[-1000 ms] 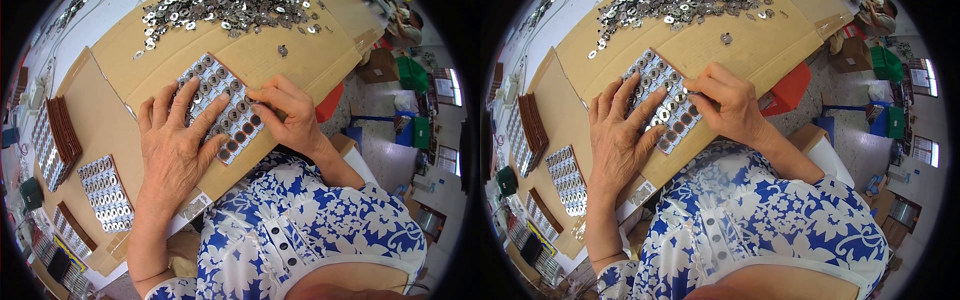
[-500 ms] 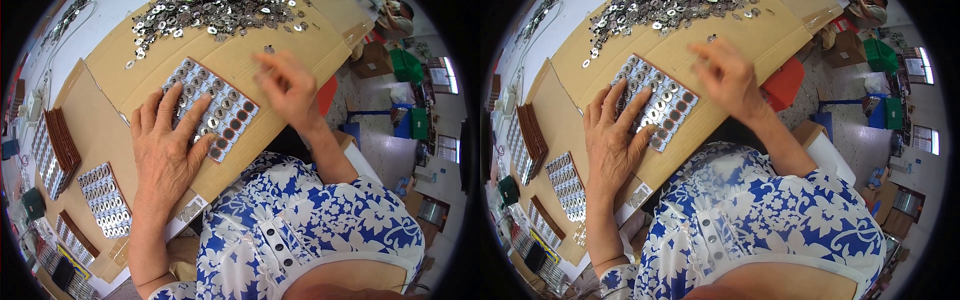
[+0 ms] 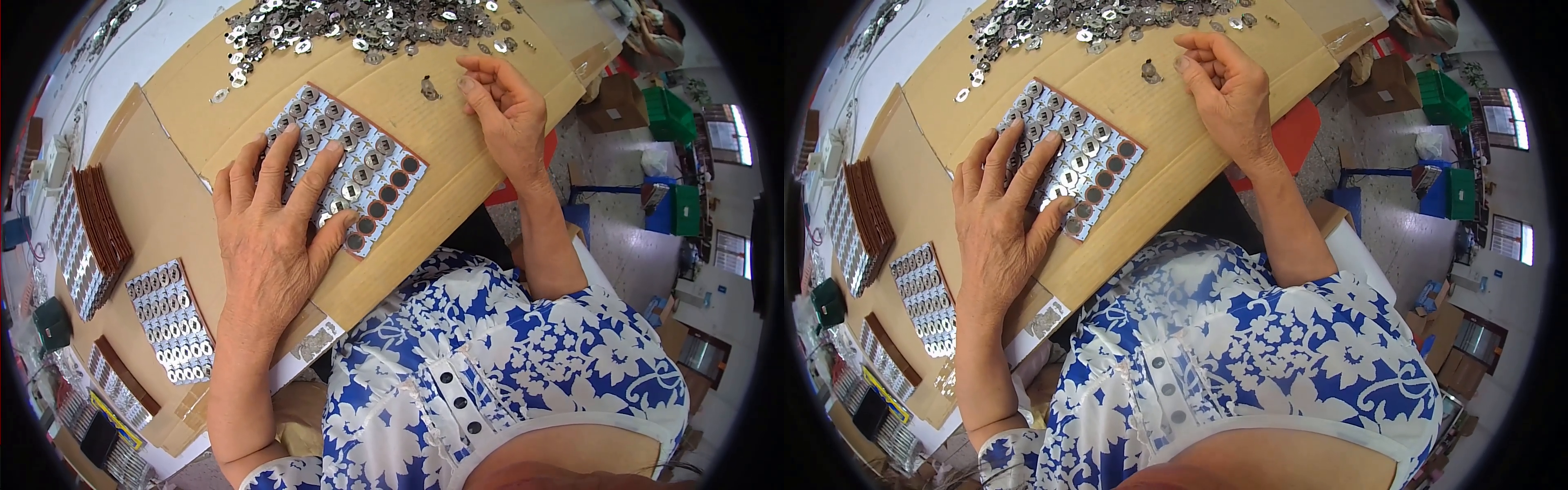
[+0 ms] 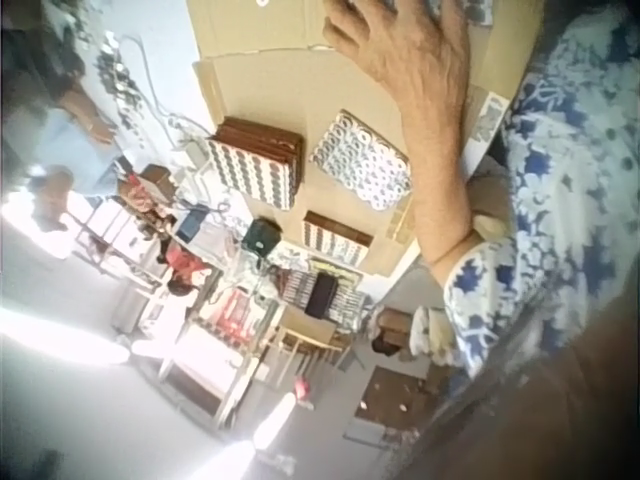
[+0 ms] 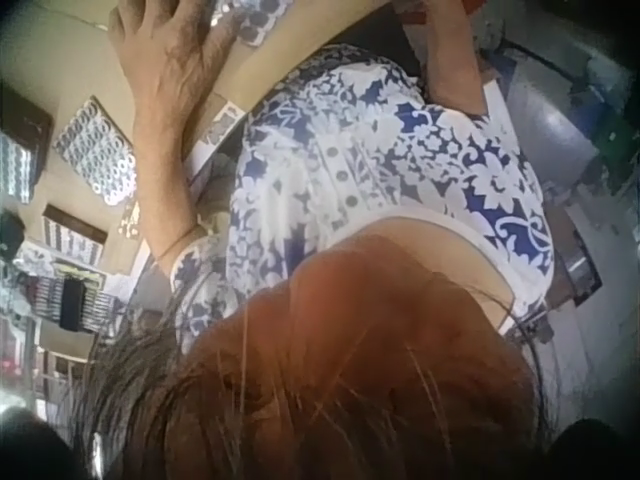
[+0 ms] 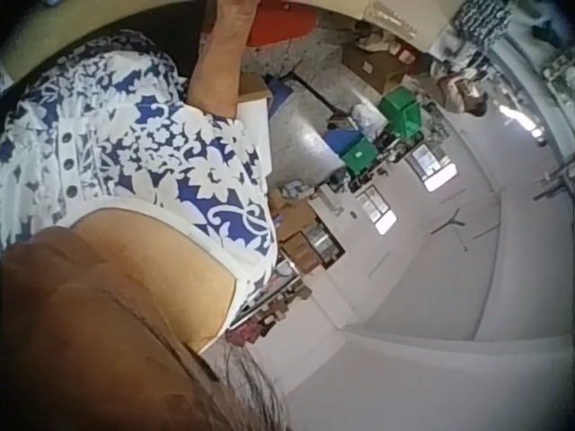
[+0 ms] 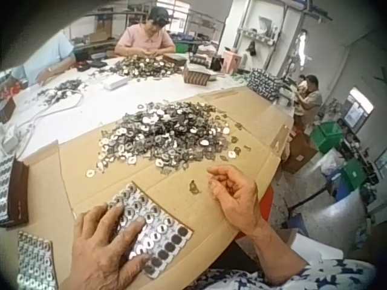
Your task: The person assembles small metal components into plastic blister trays by hand.
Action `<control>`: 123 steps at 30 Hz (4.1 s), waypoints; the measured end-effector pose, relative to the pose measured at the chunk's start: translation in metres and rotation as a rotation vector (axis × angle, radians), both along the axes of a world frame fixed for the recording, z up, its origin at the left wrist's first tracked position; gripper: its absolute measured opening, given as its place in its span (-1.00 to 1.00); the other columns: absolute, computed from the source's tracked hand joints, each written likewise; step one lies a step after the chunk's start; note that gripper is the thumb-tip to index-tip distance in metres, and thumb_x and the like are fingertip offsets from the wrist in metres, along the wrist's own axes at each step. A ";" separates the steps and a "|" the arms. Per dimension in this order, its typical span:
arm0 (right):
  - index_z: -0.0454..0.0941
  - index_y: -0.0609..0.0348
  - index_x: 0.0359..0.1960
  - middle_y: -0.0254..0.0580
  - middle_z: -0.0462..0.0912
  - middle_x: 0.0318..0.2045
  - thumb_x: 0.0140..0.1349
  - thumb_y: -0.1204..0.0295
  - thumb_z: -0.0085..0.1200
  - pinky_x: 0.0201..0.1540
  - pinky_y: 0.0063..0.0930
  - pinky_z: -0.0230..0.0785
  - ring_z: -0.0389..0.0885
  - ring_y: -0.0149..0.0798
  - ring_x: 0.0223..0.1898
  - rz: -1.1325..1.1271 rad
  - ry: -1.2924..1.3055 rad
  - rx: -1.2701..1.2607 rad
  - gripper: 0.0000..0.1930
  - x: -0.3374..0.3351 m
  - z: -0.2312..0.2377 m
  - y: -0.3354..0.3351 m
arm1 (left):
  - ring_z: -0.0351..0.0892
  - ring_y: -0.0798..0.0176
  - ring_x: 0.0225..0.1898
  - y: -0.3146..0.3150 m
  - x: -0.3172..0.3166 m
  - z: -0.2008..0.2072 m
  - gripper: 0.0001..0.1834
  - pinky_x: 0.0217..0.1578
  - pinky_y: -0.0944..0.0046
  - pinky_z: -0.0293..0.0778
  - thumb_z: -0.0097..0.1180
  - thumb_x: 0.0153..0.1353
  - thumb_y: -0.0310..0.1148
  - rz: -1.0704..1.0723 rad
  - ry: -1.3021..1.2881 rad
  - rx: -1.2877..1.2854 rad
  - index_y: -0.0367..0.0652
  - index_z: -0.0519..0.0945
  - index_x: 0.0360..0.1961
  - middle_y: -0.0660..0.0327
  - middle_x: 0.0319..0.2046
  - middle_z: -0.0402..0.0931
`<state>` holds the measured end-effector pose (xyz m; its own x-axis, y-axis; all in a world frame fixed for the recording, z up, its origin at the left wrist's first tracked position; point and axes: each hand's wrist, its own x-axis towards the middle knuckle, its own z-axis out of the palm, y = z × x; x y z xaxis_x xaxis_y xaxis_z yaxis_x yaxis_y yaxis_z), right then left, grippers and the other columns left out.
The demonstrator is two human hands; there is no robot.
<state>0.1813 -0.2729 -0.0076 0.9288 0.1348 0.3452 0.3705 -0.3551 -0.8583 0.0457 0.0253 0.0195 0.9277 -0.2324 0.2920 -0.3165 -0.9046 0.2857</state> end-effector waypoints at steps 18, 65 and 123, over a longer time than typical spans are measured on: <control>0.75 0.30 0.11 -0.40 0.74 -0.23 0.60 0.53 0.19 -0.18 -0.57 0.50 0.60 -0.56 -0.25 0.291 0.311 0.026 -0.82 -0.014 0.026 0.005 | 0.36 -0.24 0.59 0.024 0.002 0.019 -0.08 0.62 -0.25 0.22 0.45 0.09 -0.02 -0.077 0.174 -0.079 -0.02 0.62 0.54 0.06 0.59 0.48; 0.60 0.25 0.33 0.00 0.75 -0.09 0.20 0.83 0.24 -0.04 -0.14 0.63 0.77 0.10 -0.06 0.737 -0.168 -0.750 -0.39 -0.103 0.063 0.095 | 0.38 -0.27 0.49 0.033 -0.002 0.010 -0.13 0.50 -0.20 0.28 0.51 0.27 0.00 -0.180 0.174 -0.083 -0.23 0.56 0.50 -0.17 0.49 0.47; 0.66 0.21 -0.17 -0.04 0.64 -0.31 0.32 0.64 0.27 -0.20 -0.06 0.49 0.70 0.12 -0.27 0.766 0.018 -0.462 -0.89 -0.071 0.051 0.068 | 0.37 -0.21 0.58 0.024 -0.006 -0.002 -0.09 0.61 -0.22 0.25 0.51 0.09 -0.06 -0.072 0.061 -0.098 0.05 0.61 0.54 0.09 0.58 0.49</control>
<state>0.1106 -0.2045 0.0431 0.5318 0.8422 0.0893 0.6362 -0.3276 -0.6986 0.0400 0.0489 0.0178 0.9265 -0.2720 0.2598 -0.3587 -0.8469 0.3924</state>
